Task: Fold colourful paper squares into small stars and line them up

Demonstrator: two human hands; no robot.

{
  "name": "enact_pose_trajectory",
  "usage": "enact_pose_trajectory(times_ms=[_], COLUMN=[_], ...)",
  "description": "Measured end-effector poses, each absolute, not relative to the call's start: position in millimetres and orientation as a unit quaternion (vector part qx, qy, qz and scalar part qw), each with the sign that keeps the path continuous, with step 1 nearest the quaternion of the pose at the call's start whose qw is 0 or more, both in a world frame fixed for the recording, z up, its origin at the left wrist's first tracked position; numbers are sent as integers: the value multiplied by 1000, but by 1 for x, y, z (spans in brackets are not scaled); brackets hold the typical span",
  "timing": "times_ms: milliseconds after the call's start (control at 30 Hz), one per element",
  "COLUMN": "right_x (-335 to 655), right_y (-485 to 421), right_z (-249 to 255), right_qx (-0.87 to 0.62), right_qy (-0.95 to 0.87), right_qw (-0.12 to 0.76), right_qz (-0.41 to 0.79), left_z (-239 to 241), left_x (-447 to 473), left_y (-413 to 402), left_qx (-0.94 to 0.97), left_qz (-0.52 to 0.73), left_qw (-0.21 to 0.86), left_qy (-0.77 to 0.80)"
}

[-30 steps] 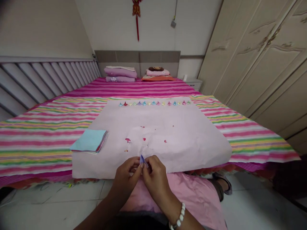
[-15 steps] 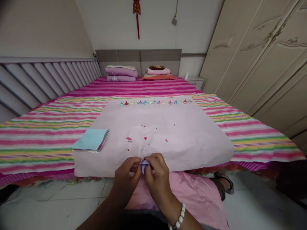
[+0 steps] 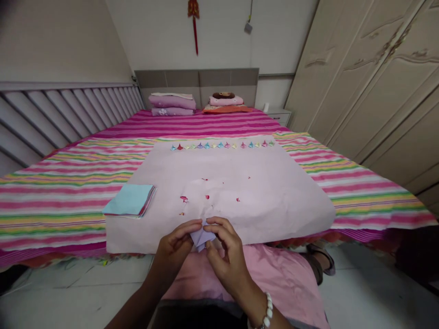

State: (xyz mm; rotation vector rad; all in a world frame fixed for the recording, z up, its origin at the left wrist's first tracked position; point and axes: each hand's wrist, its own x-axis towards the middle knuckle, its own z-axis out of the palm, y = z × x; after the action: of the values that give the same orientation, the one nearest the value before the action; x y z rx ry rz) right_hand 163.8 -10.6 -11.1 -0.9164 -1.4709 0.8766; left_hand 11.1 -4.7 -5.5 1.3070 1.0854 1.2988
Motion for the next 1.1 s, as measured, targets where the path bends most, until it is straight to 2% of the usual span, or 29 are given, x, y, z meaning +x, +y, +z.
enact_pose_trajectory(times_ms=[300,467,567,667,800,900,1100], right_x=[161,169,170,168,166,167,171], right_y=[-4,2,2,2,1,1,1], right_z=[-12,-7,-3,-3,-8,-11,-12], right_qx=[-414,-423,-427,-432,-419,-409,-414], right_qy=[-467,-419,-431,-414,-366,-356,-433], right_qw=[579,521,495,520,554,549,486], right_qz=[525,612,622,610,619,636,637], left_z=[-6,1,2,-1,-6,-6,2], left_x=[13,11,13,17,18,14,4], left_y=[-1,-2,-1,2,5,7,12], left_qx=[543,621,567,497,487,481,491], left_qz=[527,454,446,473,441,447,453], left_qw=[461,453,511,552,595,577,550], left_qy=[465,450,468,474,463,486,501])
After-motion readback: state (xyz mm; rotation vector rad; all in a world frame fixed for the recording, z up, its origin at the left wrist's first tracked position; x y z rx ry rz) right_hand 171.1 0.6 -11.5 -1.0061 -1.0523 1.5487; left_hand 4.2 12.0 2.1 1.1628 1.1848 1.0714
